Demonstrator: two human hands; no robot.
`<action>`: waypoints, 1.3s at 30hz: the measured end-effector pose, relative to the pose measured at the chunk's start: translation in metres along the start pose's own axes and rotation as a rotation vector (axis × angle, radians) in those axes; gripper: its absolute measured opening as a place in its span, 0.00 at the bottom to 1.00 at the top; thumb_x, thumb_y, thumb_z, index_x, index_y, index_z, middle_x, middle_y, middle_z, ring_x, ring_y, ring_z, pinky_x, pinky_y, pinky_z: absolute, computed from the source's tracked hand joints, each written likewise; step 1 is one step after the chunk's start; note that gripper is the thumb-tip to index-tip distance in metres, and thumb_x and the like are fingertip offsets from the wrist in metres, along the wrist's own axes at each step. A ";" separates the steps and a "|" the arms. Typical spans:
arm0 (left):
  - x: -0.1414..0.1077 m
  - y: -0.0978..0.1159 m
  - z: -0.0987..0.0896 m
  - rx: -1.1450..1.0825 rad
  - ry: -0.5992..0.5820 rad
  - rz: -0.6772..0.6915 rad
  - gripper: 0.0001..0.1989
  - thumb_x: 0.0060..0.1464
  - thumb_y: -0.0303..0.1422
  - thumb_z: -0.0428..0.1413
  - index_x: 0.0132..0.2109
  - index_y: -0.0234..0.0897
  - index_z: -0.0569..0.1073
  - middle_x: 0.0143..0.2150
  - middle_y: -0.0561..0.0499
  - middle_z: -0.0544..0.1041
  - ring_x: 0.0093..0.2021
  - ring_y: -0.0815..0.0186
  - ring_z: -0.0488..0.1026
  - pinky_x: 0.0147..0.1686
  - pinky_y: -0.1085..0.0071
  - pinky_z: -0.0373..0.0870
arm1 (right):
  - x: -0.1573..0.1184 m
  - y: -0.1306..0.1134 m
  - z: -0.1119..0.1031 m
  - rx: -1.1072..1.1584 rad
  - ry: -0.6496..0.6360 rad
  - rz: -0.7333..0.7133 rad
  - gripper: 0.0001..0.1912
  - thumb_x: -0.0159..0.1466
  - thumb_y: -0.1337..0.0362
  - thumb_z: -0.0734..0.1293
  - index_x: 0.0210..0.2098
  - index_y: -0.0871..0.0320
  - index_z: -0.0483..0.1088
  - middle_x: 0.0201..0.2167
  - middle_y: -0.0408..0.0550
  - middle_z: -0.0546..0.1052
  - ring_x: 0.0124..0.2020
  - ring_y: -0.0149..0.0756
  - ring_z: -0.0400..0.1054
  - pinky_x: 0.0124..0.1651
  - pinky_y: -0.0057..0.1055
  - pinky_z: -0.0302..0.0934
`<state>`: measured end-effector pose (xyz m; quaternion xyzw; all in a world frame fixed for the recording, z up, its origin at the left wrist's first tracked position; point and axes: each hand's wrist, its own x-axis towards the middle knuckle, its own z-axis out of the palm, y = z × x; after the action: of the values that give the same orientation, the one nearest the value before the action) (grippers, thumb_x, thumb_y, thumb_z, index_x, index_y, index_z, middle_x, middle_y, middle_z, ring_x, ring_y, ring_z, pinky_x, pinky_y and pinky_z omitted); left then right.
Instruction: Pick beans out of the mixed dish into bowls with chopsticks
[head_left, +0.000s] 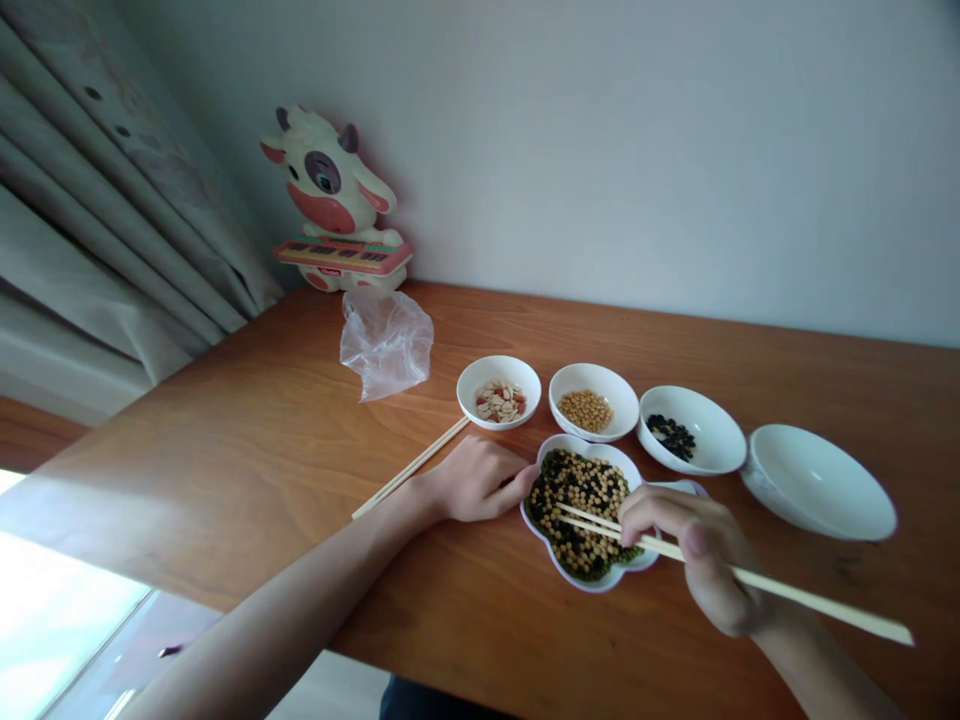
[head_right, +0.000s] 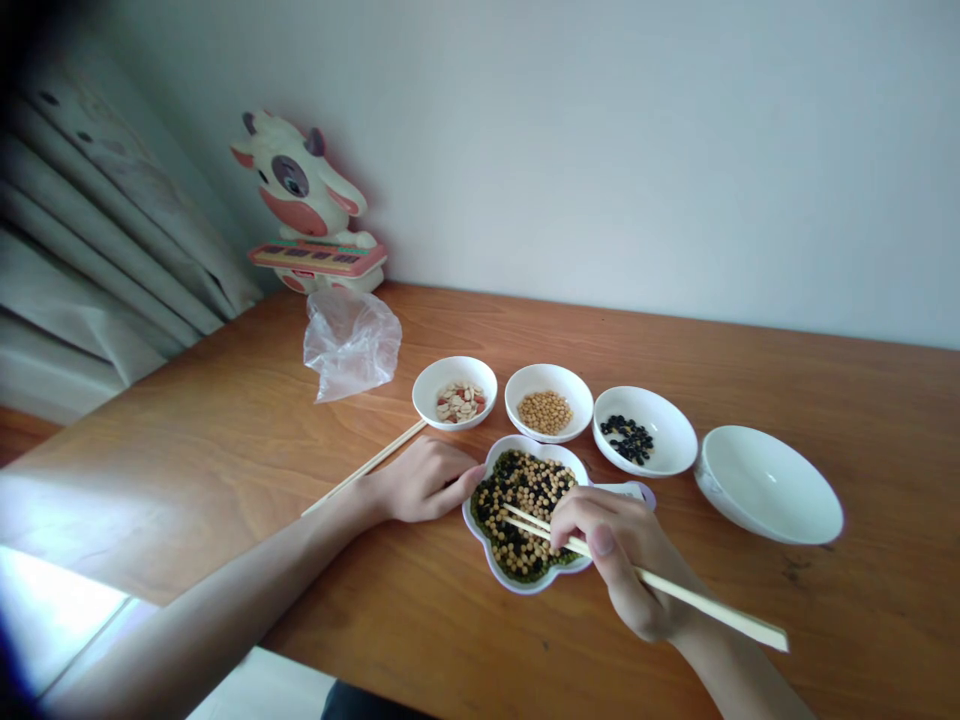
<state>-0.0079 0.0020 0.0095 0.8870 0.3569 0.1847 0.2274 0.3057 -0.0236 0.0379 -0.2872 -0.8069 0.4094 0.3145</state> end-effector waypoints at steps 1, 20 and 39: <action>0.000 0.000 0.000 0.000 0.002 0.000 0.27 0.77 0.41 0.41 0.29 0.37 0.68 0.27 0.49 0.75 0.25 0.68 0.66 0.31 0.69 0.61 | 0.000 0.000 0.000 -0.005 -0.001 -0.003 0.35 0.76 0.39 0.48 0.36 0.54 0.76 0.33 0.52 0.80 0.36 0.45 0.76 0.38 0.39 0.66; 0.001 0.001 -0.002 -0.010 -0.001 0.014 0.26 0.77 0.40 0.41 0.30 0.37 0.67 0.28 0.49 0.75 0.25 0.69 0.65 0.30 0.69 0.59 | 0.001 -0.003 0.006 -0.095 -0.027 -0.198 0.33 0.77 0.41 0.50 0.36 0.56 0.75 0.31 0.51 0.79 0.32 0.41 0.73 0.36 0.38 0.63; 0.002 0.000 0.000 0.032 -0.029 0.016 0.26 0.77 0.40 0.40 0.30 0.36 0.67 0.28 0.49 0.75 0.26 0.68 0.66 0.31 0.70 0.60 | -0.009 0.009 0.015 0.104 0.212 0.006 0.31 0.80 0.52 0.51 0.33 0.55 0.79 0.26 0.48 0.78 0.27 0.38 0.72 0.31 0.34 0.61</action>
<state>-0.0069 0.0033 0.0099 0.8959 0.3495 0.1678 0.2169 0.3020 -0.0328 0.0205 -0.3148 -0.7459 0.4187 0.4114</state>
